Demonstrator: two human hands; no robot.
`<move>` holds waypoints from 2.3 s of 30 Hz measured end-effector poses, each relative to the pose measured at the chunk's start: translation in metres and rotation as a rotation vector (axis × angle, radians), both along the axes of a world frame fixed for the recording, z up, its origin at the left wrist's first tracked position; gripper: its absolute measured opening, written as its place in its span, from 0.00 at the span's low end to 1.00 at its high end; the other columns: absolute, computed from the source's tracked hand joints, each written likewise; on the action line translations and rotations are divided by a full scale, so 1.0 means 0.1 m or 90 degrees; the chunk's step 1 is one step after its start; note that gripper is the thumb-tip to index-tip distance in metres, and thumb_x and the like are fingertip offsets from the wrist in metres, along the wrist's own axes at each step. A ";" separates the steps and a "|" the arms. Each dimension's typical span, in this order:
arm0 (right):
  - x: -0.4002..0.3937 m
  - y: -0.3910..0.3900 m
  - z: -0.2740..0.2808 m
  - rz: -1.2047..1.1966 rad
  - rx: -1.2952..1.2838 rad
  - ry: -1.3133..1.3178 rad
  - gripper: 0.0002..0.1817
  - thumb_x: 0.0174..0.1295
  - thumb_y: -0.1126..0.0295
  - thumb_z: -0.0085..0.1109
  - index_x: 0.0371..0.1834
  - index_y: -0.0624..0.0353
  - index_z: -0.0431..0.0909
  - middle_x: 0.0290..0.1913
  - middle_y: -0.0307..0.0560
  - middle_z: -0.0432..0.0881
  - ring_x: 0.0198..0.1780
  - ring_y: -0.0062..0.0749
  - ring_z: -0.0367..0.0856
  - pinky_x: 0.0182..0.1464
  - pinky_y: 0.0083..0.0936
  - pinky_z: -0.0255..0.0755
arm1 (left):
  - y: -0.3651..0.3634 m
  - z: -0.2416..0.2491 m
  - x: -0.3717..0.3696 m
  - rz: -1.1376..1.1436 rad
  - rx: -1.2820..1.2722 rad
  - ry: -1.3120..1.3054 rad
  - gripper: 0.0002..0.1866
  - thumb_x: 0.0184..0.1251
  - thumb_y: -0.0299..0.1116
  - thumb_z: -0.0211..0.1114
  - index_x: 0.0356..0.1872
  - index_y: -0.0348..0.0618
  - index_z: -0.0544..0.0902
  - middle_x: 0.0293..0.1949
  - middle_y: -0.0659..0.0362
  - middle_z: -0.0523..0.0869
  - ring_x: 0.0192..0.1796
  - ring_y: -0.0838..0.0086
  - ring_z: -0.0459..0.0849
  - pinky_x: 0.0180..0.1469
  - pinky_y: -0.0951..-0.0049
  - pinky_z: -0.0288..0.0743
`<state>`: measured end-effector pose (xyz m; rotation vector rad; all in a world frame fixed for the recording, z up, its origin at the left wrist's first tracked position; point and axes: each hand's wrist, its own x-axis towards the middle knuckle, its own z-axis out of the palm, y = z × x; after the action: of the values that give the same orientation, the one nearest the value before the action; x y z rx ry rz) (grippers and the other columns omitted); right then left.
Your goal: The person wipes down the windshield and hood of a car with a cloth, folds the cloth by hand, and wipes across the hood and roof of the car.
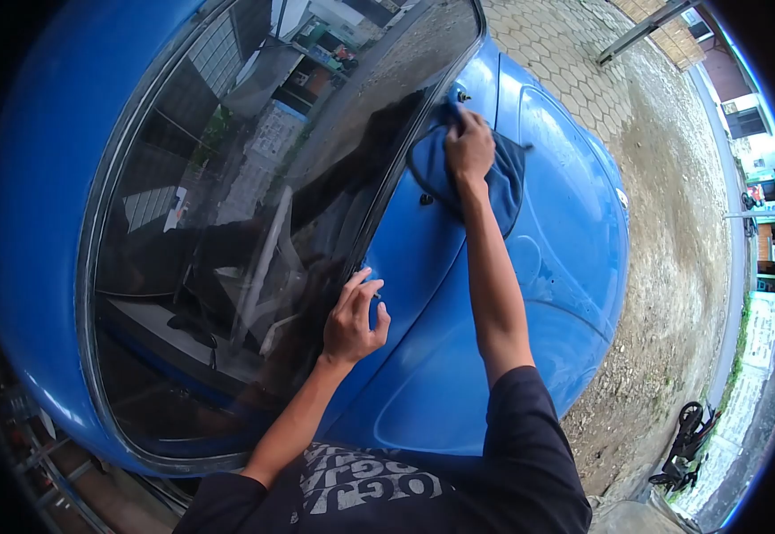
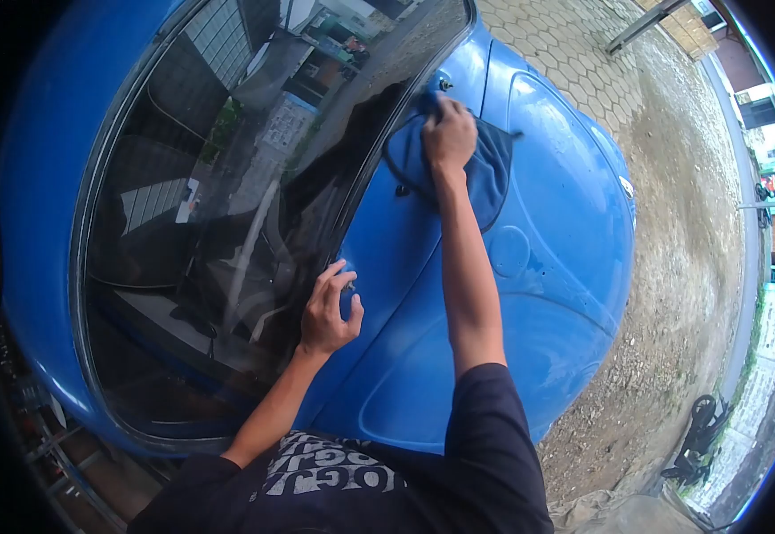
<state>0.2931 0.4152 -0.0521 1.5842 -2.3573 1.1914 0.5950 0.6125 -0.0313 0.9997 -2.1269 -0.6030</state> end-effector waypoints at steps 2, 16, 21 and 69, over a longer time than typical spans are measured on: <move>0.09 0.10 0.01 0.198 -0.040 0.062 0.22 0.72 0.57 0.63 0.66 0.51 0.84 0.67 0.45 0.83 0.69 0.47 0.80 0.70 0.51 0.72 | 0.00 -0.01 0.00 -0.003 -0.004 -0.005 0.18 0.64 0.25 0.64 0.55 0.35 0.80 0.52 0.44 0.87 0.64 0.44 0.84 0.67 0.51 0.80; 0.24 0.46 -0.04 0.220 0.033 0.083 0.23 0.73 0.63 0.58 0.70 0.52 0.81 0.74 0.42 0.79 0.77 0.46 0.72 0.76 0.46 0.65 | -0.01 0.01 -0.02 -0.004 -0.010 -0.055 0.14 0.65 0.25 0.64 0.51 0.36 0.83 0.47 0.49 0.88 0.64 0.48 0.84 0.70 0.52 0.79; 0.35 1.01 0.08 0.182 0.072 0.098 0.24 0.73 0.62 0.59 0.72 0.47 0.80 0.74 0.42 0.79 0.77 0.44 0.73 0.74 0.47 0.67 | -0.01 0.00 -0.03 -0.010 -0.012 -0.062 0.14 0.65 0.25 0.63 0.51 0.36 0.83 0.47 0.49 0.88 0.64 0.49 0.84 0.70 0.52 0.79; 2.85 4.93 -0.23 -0.071 0.175 0.022 0.31 0.73 0.58 0.56 0.80 0.44 0.70 0.81 0.38 0.70 0.82 0.38 0.66 0.81 0.47 0.55 | 0.58 -0.18 0.27 -0.160 -0.200 -0.311 0.30 0.77 0.42 0.55 0.80 0.61 0.70 0.85 0.54 0.59 0.86 0.54 0.54 0.85 0.46 0.48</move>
<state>0.5786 0.9087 -0.0752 1.5035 -2.6390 0.8419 0.6216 0.6703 -0.0490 0.7615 -2.6997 -0.1275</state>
